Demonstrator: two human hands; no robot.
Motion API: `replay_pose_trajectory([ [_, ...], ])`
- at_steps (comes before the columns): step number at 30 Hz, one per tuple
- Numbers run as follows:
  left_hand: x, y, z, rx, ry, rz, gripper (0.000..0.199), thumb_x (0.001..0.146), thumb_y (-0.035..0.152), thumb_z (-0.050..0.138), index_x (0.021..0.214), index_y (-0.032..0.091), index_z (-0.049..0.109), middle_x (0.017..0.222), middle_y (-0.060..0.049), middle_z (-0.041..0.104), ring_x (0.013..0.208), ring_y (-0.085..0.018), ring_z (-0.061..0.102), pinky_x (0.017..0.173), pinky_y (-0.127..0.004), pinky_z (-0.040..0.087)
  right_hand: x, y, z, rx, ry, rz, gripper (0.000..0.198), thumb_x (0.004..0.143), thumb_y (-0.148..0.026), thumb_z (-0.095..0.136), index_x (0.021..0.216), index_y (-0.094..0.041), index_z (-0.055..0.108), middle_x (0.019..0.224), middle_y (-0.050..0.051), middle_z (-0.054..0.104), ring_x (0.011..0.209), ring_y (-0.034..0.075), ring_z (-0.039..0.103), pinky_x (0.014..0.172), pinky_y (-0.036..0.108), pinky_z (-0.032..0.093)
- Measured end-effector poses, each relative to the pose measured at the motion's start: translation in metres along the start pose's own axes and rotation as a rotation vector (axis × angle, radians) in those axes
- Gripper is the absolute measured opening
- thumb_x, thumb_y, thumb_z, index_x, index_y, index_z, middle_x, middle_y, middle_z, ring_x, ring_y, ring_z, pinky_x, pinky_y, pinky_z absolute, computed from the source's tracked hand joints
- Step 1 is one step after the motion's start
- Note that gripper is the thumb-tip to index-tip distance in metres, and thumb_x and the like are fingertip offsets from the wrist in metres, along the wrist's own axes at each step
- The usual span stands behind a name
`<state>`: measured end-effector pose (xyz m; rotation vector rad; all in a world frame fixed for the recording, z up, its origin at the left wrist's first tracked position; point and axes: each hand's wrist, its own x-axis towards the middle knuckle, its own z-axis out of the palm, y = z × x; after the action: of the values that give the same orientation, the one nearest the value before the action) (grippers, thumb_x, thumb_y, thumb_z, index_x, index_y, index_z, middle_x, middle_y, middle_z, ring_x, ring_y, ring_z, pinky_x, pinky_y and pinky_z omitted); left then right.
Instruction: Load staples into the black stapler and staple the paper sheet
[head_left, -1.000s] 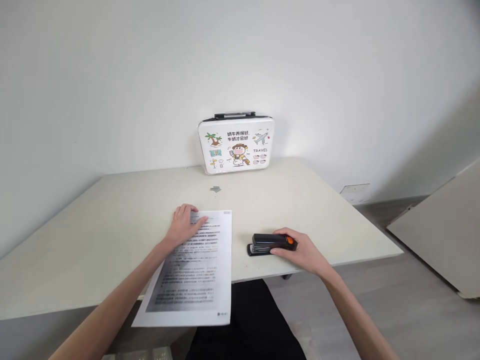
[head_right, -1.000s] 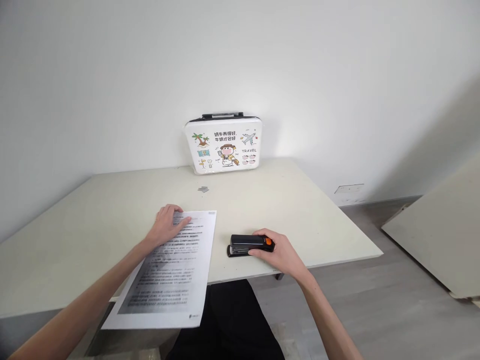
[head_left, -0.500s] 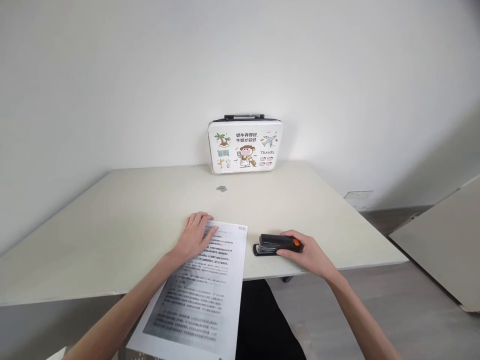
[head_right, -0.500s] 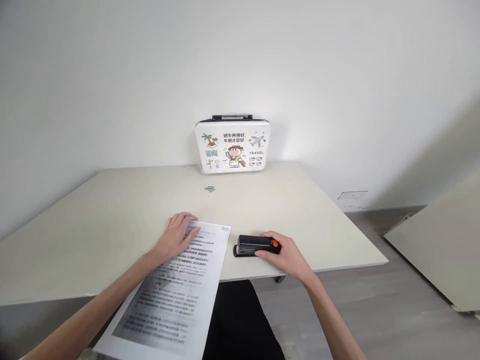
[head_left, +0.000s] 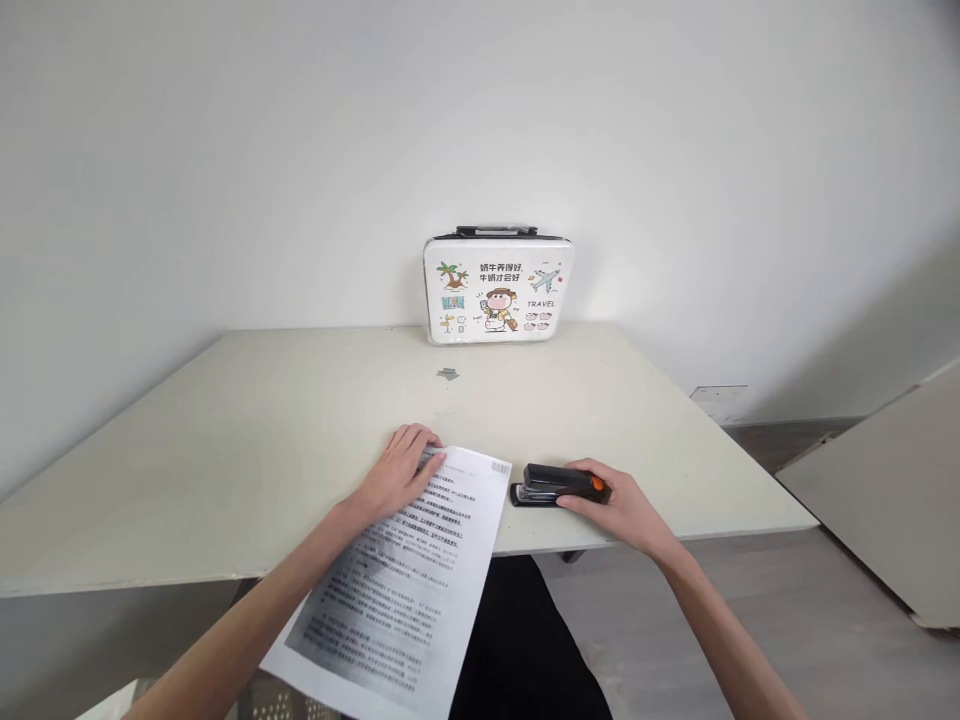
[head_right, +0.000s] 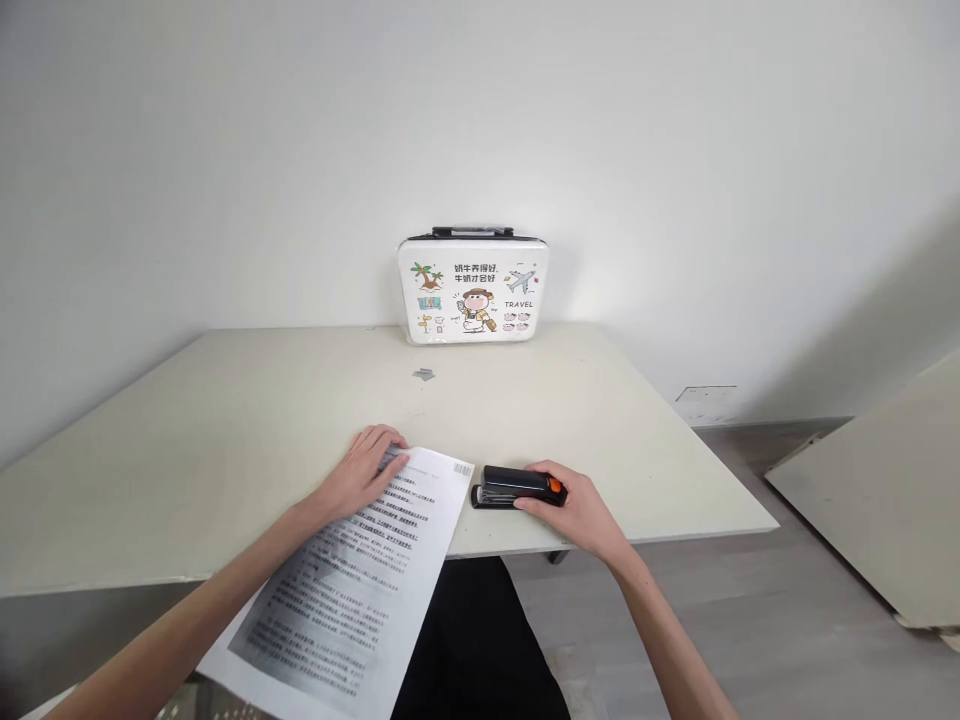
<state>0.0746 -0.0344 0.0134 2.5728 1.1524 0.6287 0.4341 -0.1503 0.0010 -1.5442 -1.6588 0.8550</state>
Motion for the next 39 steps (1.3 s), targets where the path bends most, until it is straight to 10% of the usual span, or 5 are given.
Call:
replay_pose_trajectory([
  [24, -0.009, 0.035, 0.019, 0.231, 0.144, 0.032, 0.029, 0.107, 0.030, 0.043, 0.128, 0.018, 0.060, 0.132, -0.015, 0.061, 0.127, -0.033, 0.054, 0.110, -0.056, 0.044, 0.000, 0.000, -0.001, 0.006, 0.002, -0.010, 0.041, 0.086, -0.060, 0.074, 0.110, -0.028, 0.071, 0.107, 0.003, 0.077, 0.098, 0.026, 0.070, 0.083, 0.035, 0.057],
  [39, -0.016, 0.072, 0.022, 0.058, -0.302, 0.324, 0.053, 0.111, 0.050, 0.040, 0.162, 0.038, 0.038, 0.176, 0.001, 0.019, 0.163, -0.026, 0.013, 0.133, -0.055, 0.015, 0.000, 0.002, 0.000, 0.010, 0.021, -0.033, 0.039, 0.086, -0.057, 0.076, 0.109, -0.027, 0.070, 0.106, 0.003, 0.076, 0.097, 0.024, 0.069, 0.088, 0.035, 0.055],
])
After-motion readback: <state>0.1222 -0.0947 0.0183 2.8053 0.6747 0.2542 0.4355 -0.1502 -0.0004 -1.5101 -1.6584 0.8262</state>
